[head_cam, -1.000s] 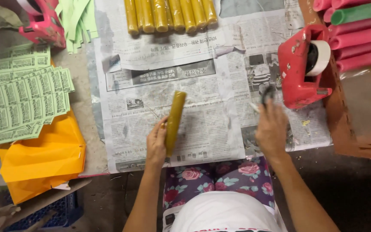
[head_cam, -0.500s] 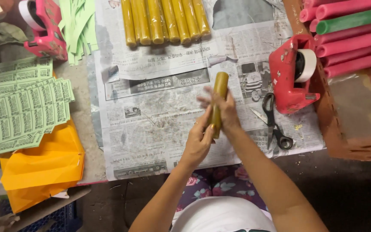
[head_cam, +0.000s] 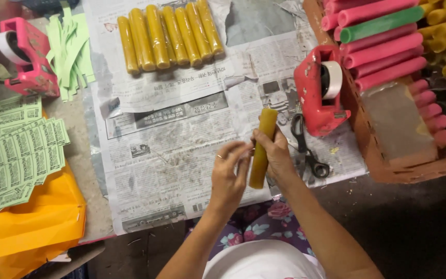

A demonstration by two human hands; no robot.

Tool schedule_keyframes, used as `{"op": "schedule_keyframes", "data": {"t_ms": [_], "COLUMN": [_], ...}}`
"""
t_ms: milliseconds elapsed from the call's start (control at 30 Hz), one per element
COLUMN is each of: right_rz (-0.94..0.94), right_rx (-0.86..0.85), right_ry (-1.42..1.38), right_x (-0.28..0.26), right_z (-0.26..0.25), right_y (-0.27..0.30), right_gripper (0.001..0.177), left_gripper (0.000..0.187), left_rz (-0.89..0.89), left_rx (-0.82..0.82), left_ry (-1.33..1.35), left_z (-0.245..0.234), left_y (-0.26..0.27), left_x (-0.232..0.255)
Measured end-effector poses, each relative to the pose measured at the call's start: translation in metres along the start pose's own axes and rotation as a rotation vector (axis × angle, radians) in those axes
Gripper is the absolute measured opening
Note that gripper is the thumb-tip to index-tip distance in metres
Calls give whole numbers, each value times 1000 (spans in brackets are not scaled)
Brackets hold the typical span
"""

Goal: Wrapping yellow candles in clear plastic film and applying green adhesive labels at a workstation.

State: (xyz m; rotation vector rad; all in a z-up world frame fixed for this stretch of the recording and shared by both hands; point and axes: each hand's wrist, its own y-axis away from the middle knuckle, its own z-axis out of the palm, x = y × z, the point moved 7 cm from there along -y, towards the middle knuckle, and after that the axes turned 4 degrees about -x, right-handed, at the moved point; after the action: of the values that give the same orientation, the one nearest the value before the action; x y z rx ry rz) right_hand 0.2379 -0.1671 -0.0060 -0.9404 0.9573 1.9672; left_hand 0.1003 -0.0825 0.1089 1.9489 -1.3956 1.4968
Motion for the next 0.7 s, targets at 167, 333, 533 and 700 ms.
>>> {"op": "schedule_keyframes", "data": {"t_ms": [167, 333, 533, 700], "right_rz": [-60, 11, -286, -402], "right_rx": [-258, -271, -524, 262], "right_ry": [384, 518, 869, 1781], "right_x": [-46, -56, -154, -260], "right_z": [28, 6, -32, -239], "right_y": [43, 73, 107, 22], "right_gripper": [29, 41, 43, 24], "left_gripper": [76, 62, 41, 22], "left_rz": [-215, -340, -606, -620], "left_rx": [-93, -37, 452, 611], "left_ry": [188, 477, 1005, 856], "left_z": [23, 45, -6, -67], "left_y": [-54, -66, -56, -4], "left_x": [-23, -31, -134, -188]}}
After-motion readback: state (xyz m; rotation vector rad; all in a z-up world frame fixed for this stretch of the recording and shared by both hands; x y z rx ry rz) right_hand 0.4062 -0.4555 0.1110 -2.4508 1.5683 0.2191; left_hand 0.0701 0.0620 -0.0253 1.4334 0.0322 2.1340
